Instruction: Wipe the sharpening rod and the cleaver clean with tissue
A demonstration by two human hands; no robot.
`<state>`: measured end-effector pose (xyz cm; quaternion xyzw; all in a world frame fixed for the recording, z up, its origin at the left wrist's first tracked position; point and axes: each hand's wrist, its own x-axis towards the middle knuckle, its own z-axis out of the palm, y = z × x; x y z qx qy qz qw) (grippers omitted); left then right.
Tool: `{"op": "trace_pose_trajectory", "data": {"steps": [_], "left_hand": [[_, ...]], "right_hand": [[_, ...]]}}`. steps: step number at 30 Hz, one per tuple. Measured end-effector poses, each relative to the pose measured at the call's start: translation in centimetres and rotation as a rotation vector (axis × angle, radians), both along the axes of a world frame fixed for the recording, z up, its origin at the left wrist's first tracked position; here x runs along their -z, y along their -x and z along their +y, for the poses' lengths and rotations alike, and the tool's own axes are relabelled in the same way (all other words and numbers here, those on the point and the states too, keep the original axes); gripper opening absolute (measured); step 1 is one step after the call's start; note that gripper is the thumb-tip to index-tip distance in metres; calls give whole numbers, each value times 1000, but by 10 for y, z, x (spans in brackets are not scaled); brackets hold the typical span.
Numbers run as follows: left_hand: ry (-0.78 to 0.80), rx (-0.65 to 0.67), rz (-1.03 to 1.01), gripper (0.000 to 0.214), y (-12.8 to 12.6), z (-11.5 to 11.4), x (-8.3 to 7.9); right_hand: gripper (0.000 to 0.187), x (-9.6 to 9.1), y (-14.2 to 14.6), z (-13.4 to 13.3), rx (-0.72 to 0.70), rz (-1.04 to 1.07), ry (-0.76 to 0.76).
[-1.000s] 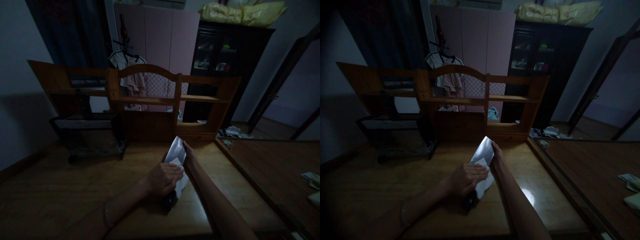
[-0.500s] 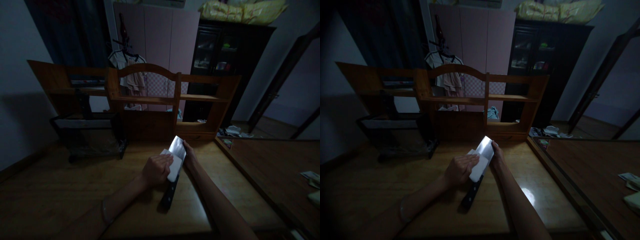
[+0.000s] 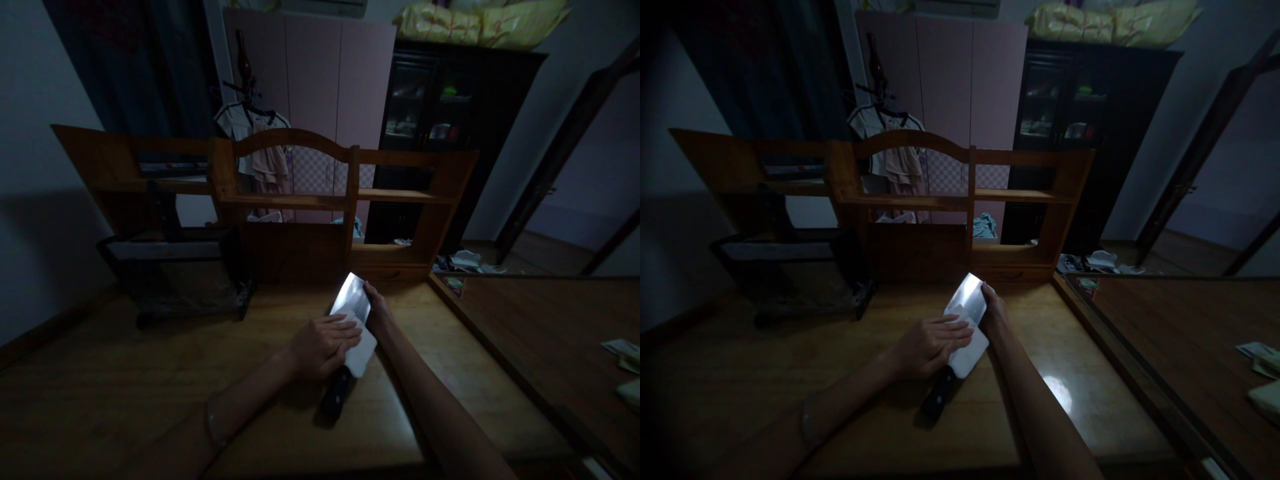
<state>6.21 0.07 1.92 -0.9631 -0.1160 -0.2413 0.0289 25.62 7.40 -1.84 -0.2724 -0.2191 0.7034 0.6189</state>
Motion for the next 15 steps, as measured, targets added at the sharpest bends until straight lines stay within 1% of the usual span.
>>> {"op": "trace_pose_trajectory", "data": {"steps": [3,6,9,12,15], "left_hand": [[-2,-46,-89,36,1,0,5],[-10,-144,-205,33,3,2,7],[-1,-269,-297,32,5,6,7],[12,-362,-304,34,6,10,7],[2,-365,-249,38,5,12,7]], "right_hand": [[16,-1,2,0,11,16,60],[17,0,2,2,18,-8,42],[12,-1,2,2,64,-21,10],[13,-3,3,0,57,-10,-1],[19,-4,4,-2,-12,-3,-5]]}}
